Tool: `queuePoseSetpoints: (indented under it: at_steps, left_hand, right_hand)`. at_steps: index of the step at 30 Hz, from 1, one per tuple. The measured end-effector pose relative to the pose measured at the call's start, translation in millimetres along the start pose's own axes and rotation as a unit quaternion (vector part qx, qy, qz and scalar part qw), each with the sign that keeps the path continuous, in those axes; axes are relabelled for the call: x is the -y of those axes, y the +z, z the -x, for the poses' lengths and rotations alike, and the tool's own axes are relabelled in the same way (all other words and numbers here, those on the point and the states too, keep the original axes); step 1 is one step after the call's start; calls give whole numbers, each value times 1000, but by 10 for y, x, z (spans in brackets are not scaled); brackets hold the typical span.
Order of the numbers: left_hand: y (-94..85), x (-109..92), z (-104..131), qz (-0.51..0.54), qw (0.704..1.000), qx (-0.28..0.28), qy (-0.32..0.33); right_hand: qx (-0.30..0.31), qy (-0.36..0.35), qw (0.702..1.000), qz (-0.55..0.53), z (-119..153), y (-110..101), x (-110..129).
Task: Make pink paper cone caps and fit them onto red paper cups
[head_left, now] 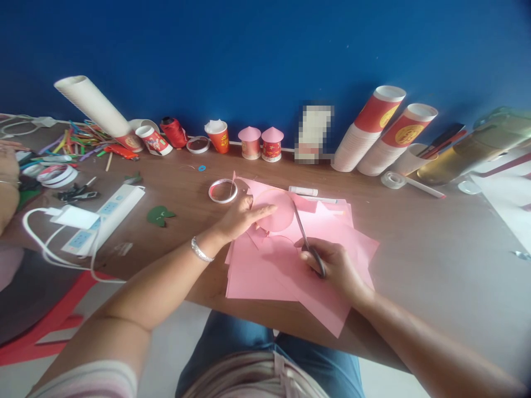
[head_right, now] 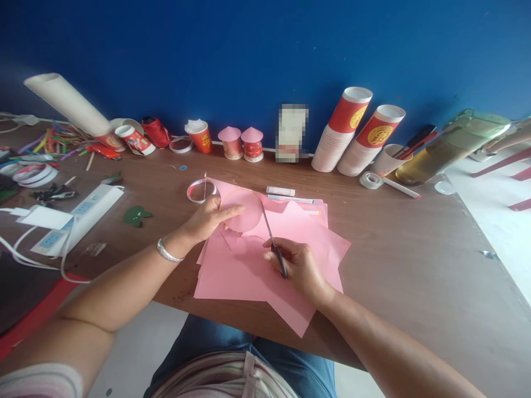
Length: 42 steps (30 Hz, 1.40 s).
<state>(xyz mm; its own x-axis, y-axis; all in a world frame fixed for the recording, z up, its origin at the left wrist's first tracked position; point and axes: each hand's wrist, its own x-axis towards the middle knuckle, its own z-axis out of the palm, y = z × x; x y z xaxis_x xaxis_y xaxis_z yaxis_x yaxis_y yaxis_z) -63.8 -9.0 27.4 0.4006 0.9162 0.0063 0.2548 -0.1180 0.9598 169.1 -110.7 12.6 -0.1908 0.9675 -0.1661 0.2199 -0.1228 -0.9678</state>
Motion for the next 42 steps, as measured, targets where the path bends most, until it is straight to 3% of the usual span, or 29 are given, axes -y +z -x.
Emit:
queuePoseSetpoints:
  at_steps: [7, 17, 28, 37, 42]
  left_hand:
    - [-28, 36, -18, -25, 999, 27, 24]
    - [-12, 7, -19, 15, 1000, 21, 6]
    - [8, -11, -6, 57, 998, 2, -15]
    - [-45, 43, -15, 15, 999, 44, 5]
    - [-33, 18, -10, 26, 999, 39, -10]
  right_hand:
    - [1, 1, 1000, 25, -4, 9, -3]
    - [6, -28, 999, 37, 21, -21, 27]
    - [3, -15, 999, 46, 33, -19, 47]
    - [1, 0, 1000, 25, 0, 7, 14]
    - [8, -11, 999, 34, 14, -5, 25]
